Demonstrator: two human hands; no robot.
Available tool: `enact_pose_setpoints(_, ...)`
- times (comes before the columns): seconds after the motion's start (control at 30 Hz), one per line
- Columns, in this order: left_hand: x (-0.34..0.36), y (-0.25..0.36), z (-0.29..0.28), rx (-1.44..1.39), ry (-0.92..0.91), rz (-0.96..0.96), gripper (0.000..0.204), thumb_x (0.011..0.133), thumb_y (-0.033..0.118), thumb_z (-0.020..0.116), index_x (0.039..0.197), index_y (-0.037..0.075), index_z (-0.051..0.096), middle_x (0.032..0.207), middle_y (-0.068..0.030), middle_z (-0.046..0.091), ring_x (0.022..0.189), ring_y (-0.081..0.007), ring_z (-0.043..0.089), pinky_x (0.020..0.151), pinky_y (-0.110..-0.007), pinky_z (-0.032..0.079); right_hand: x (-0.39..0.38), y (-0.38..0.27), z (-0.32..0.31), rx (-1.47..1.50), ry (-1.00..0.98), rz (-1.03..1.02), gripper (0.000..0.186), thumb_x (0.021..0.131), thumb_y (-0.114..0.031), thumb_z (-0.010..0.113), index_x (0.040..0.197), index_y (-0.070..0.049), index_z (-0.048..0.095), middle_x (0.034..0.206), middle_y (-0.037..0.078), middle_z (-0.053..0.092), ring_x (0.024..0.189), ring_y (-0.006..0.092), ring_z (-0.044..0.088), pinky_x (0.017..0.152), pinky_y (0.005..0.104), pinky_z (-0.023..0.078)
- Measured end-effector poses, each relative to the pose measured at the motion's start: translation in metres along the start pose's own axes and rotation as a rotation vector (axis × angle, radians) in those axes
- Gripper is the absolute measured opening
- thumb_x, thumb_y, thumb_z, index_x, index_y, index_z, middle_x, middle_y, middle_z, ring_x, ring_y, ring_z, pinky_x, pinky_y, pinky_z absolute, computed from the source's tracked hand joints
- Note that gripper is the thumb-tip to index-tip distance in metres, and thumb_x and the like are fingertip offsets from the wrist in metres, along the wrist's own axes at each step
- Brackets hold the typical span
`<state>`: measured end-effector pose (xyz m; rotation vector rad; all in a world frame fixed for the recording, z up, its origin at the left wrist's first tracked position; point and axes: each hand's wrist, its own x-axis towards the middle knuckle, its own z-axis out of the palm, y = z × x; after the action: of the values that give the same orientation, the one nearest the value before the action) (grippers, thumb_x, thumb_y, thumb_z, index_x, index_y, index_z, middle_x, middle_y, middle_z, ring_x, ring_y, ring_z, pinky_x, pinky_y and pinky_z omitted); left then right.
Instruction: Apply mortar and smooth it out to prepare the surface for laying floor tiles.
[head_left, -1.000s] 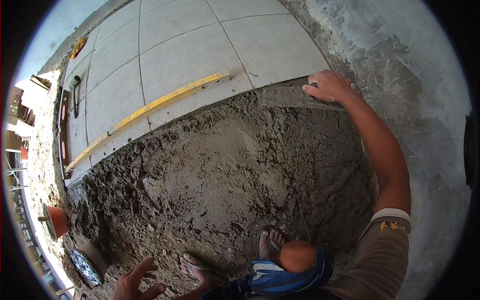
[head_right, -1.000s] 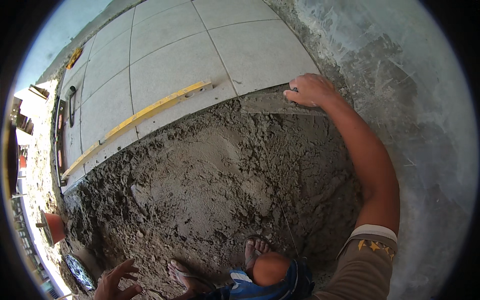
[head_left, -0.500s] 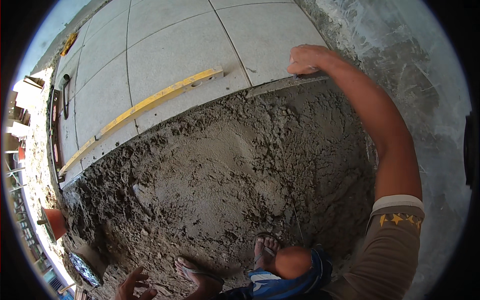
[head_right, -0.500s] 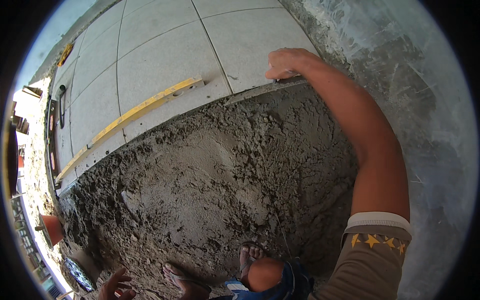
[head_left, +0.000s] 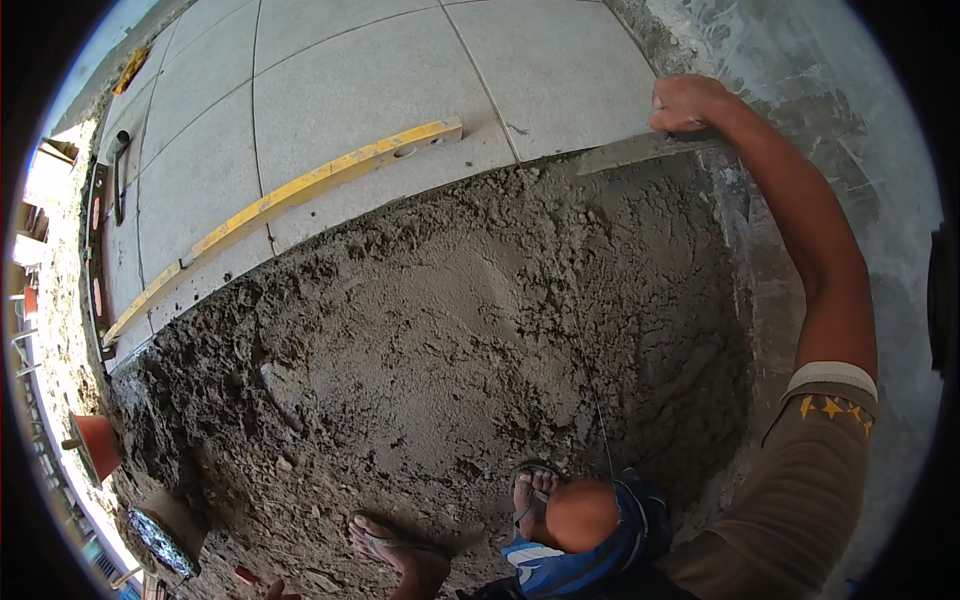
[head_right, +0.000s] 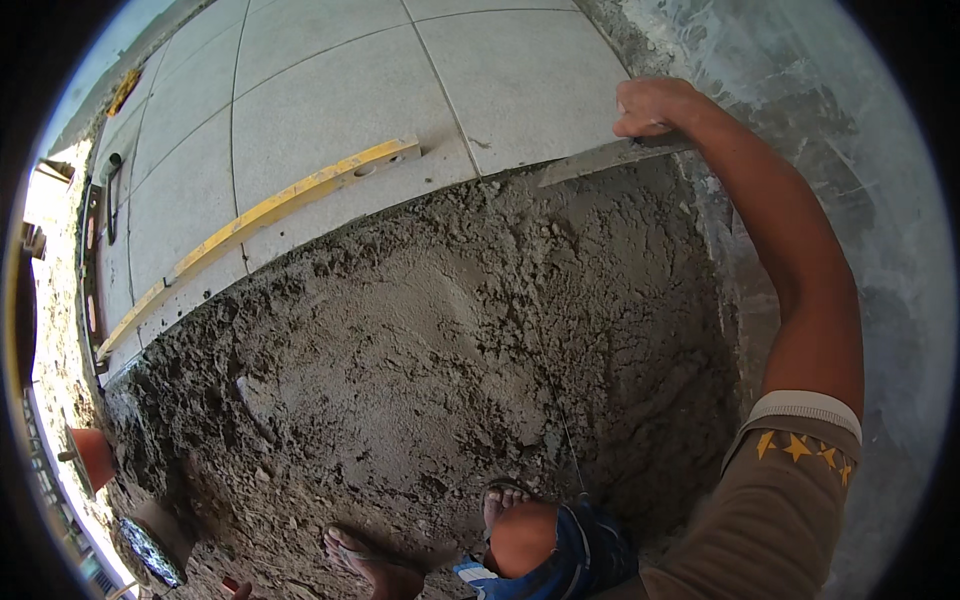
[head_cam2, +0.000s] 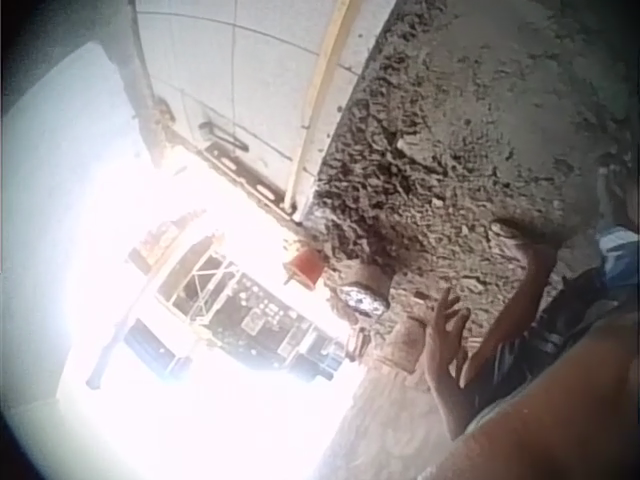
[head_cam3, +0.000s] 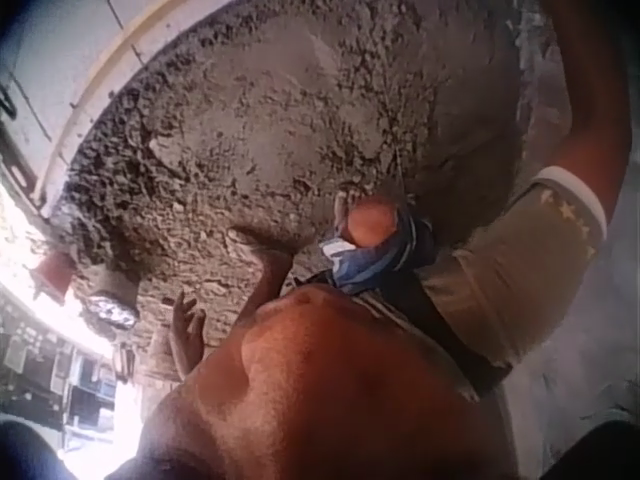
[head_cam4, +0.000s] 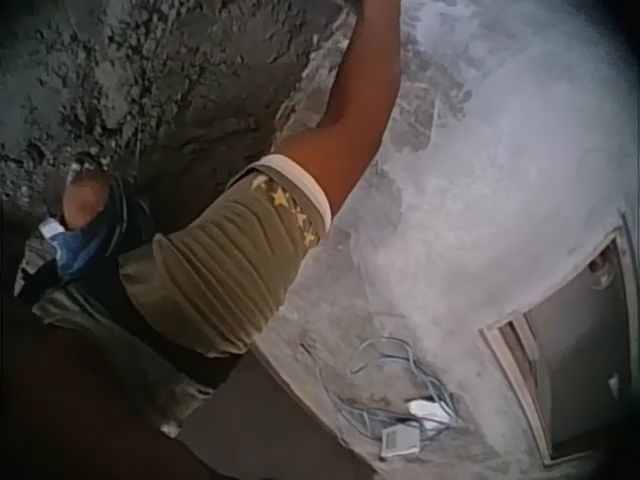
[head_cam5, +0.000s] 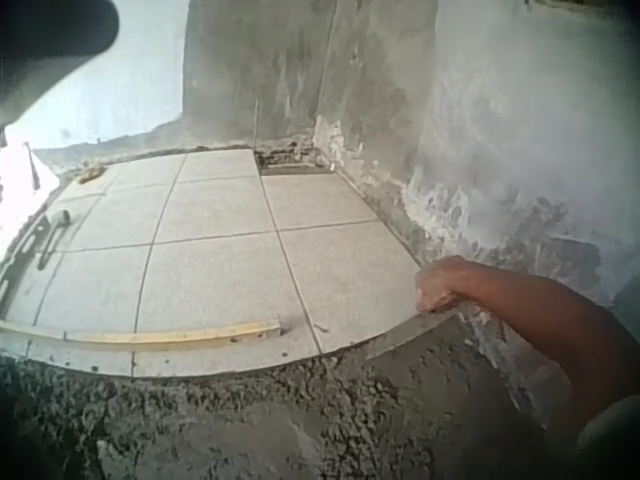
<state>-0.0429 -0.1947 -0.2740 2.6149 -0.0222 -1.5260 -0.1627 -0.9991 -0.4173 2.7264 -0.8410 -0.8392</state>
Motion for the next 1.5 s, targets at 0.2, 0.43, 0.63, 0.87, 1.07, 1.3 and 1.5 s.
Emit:
enact_pose_setpoints(0.2,0.021,-0.041,0.002,-0.143,-0.023,0.086,0.062,0.103,0.029,0.066,0.158,0.010,0.042,0.134,-0.0142,0.064,0.105,-0.0205,0.063,0.088,-0.032,0.052,0.008,-0.052,0.005,0.068,0.028,-0.054,0.038,0.079,-0.035,0.067,0.078,0.002,0.066,0.082,0.023,0.069,0.076,0.0395,0.068,0.067,0.0548,0.049)
enact_pose_setpoints(0.43,0.029,-0.038,0.005,-0.147,0.036,0.224,0.064,0.102,0.038,0.067,0.155,0.010,0.045,0.130,-0.0105,0.065,0.093,-0.0136,0.060,0.073,-0.027,0.050,-0.037,0.020,0.032,0.026,0.039,0.155,0.039,0.083,-0.036,0.067,0.101,-0.004,0.077,0.102,0.021,0.074,0.097,0.0402,0.072,0.081,0.0502,0.056)
enact_pose_setpoints(0.63,0.036,-0.044,0.009,-0.169,-0.007,0.217,0.066,0.100,0.039,0.068,0.154,0.007,0.046,0.130,-0.0108,0.065,0.092,-0.0138,0.061,0.071,-0.029,0.050,-0.088,-0.025,0.026,0.077,-0.031,0.366,0.046,0.094,-0.044,0.063,0.110,-0.003,0.074,0.116,0.020,0.073,0.109,0.0398,0.069,0.090,0.0507,0.055)
enact_pose_setpoints(0.87,0.042,-0.027,-0.001,-0.094,-0.030,0.294,0.066,0.100,0.037,0.069,0.155,0.010,0.045,0.132,-0.0126,0.063,0.105,-0.0192,0.063,0.075,-0.030,0.054,-0.151,-0.001,0.076,0.238,0.026,0.484,0.057,0.101,-0.054,0.055,0.104,0.000,0.071,0.107,0.023,0.072,0.102,0.0442,0.068,0.087,0.0539,0.053)
enact_pose_setpoints(1.07,0.047,-0.003,-0.011,-0.123,-0.072,0.201,0.064,0.101,0.033,0.069,0.156,0.013,0.044,0.135,-0.0156,0.062,0.113,-0.0224,0.063,0.076,-0.031,0.058,-0.123,-0.027,0.072,0.345,0.159,0.346,0.047,0.097,-0.049,0.063,0.109,-0.004,0.073,0.114,0.022,0.072,0.107,0.0412,0.068,0.089,0.0530,0.053)
enact_pose_setpoints(1.3,0.060,-0.028,-0.019,-0.022,-0.045,0.346,0.062,0.102,0.031,0.067,0.156,0.009,0.043,0.135,-0.0162,0.062,0.107,-0.0219,0.064,0.069,-0.030,0.060,-0.066,-0.018,0.040,0.125,0.122,0.288,0.036,0.093,-0.040,0.067,0.104,-0.008,0.079,0.104,0.015,0.076,0.099,0.0392,0.072,0.084,0.0510,0.056)
enact_pose_setpoints(1.5,0.039,-0.022,-0.006,-0.183,-0.078,0.215,0.064,0.103,0.036,0.066,0.156,0.008,0.043,0.133,-0.0148,0.062,0.113,-0.0212,0.062,0.082,-0.033,0.053,-0.072,0.060,0.060,-0.217,-0.171,0.492,0.034,0.090,-0.034,0.066,0.109,-0.009,0.078,0.116,0.014,0.075,0.105,0.0358,0.072,0.087,0.0467,0.057)
